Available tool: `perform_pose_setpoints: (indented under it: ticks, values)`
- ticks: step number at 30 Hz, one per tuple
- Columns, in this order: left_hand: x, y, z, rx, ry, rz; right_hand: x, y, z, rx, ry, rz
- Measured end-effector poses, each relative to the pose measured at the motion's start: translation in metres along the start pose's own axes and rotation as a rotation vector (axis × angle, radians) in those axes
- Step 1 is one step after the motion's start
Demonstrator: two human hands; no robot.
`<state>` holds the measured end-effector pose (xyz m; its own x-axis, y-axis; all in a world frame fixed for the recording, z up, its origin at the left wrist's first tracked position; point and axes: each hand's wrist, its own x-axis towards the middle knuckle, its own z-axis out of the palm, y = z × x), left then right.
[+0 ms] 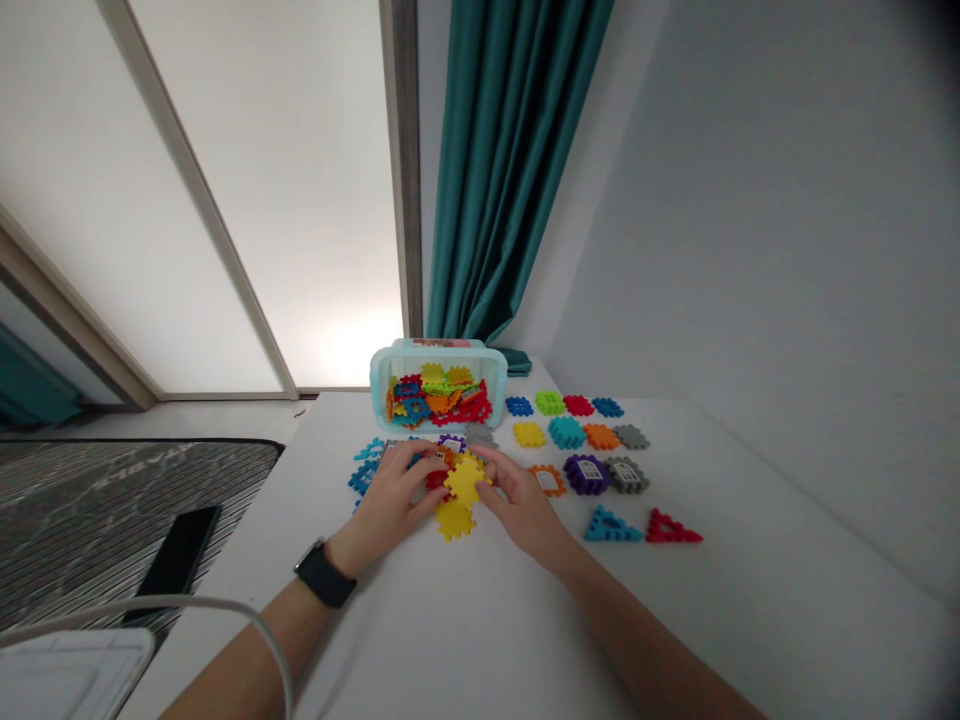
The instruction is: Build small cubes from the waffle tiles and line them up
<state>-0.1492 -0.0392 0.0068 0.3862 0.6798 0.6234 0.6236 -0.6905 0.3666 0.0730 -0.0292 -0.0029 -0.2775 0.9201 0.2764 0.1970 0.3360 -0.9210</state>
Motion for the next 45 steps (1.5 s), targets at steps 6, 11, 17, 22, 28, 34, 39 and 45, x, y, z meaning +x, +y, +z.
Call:
perform_pose_setpoints:
  ticks: [6,11,17,22,28,34,39,45]
  values:
    - [0.001,0.005,-0.002,0.015,0.032,0.002,-0.002,0.000,0.009,0.225,-0.037,0.098]
    - [0.002,0.010,-0.003,0.023,-0.033,0.008,-0.002,-0.001,0.014,0.414,0.025,0.213]
    - [0.001,0.004,0.000,0.066,-0.013,-0.005,0.000,-0.005,0.013,0.343,0.115,0.253]
    - [0.001,0.002,0.000,0.100,0.042,-0.008,0.000,-0.009,0.012,0.275,0.215,0.291]
    - [0.003,0.010,0.001,0.175,-0.004,0.005,-0.002,-0.018,0.016,0.396,0.300,0.321]
    - [0.004,0.014,0.000,0.212,-0.050,0.000,-0.005,-0.023,0.023,0.457,0.243,0.337]
    - [0.003,0.009,-0.001,0.168,0.027,-0.012,-0.007,-0.025,0.022,0.497,0.172,0.356]
    - [0.002,0.008,-0.001,0.121,0.015,-0.028,-0.007,-0.015,0.023,0.397,0.123,0.283]
